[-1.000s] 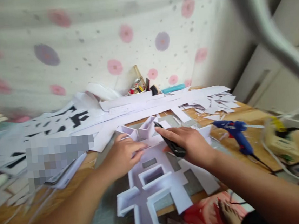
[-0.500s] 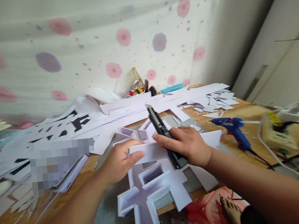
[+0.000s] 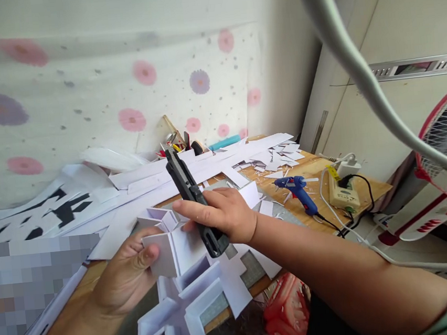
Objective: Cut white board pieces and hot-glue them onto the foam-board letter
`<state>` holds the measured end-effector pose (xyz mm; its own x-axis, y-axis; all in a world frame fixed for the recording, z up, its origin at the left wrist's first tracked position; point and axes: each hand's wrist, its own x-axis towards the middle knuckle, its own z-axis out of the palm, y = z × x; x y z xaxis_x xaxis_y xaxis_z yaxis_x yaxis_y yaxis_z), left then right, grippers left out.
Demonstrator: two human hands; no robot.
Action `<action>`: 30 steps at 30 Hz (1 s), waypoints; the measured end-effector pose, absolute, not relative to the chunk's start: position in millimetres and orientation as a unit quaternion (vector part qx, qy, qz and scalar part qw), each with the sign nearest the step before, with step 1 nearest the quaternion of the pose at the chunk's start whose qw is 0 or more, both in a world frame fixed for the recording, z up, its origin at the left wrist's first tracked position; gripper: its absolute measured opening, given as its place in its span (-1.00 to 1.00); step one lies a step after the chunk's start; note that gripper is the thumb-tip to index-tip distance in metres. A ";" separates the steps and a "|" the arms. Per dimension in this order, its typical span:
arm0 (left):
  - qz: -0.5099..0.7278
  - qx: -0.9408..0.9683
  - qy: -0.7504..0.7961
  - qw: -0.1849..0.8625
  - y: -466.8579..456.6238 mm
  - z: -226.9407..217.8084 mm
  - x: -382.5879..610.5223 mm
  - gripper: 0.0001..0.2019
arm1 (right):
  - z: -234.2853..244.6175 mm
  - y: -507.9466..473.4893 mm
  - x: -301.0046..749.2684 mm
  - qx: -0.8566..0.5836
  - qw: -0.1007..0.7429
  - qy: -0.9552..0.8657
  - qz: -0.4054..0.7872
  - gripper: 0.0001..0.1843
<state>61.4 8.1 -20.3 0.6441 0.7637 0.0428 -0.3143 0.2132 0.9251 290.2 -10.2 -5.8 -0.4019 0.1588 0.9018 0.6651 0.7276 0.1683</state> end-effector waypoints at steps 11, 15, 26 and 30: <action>0.485 0.529 0.322 0.618 33.1 -13.1 57.5 -0.62 | -47.7 48.0 317.5 -0.370 0.238 -0.872 -0.214 -0.65; 0.471 0.606 0.363 0.528 42.6 -21.6 56.6 -0.61 | -53.0 57.6 319.1 -0.410 0.142 -0.882 -0.185 -0.57; 0.435 0.693 0.431 0.381 53.3 -33.7 46.1 -0.66 | -38.8 35.4 340.0 -0.566 0.024 -0.814 -0.130 -0.49; 0.436 0.684 0.415 0.412 51.9 -35.5 48.0 -0.60 | -19.4 14.8 361.8 -0.620 0.066 -0.772 -0.125 -0.34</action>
<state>48.0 51.9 -35.5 0.2760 0.9268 0.2546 0.2091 -0.3164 0.9253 361.8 14.8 -19.4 -0.2220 0.9408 0.2562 0.9736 0.1993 0.1115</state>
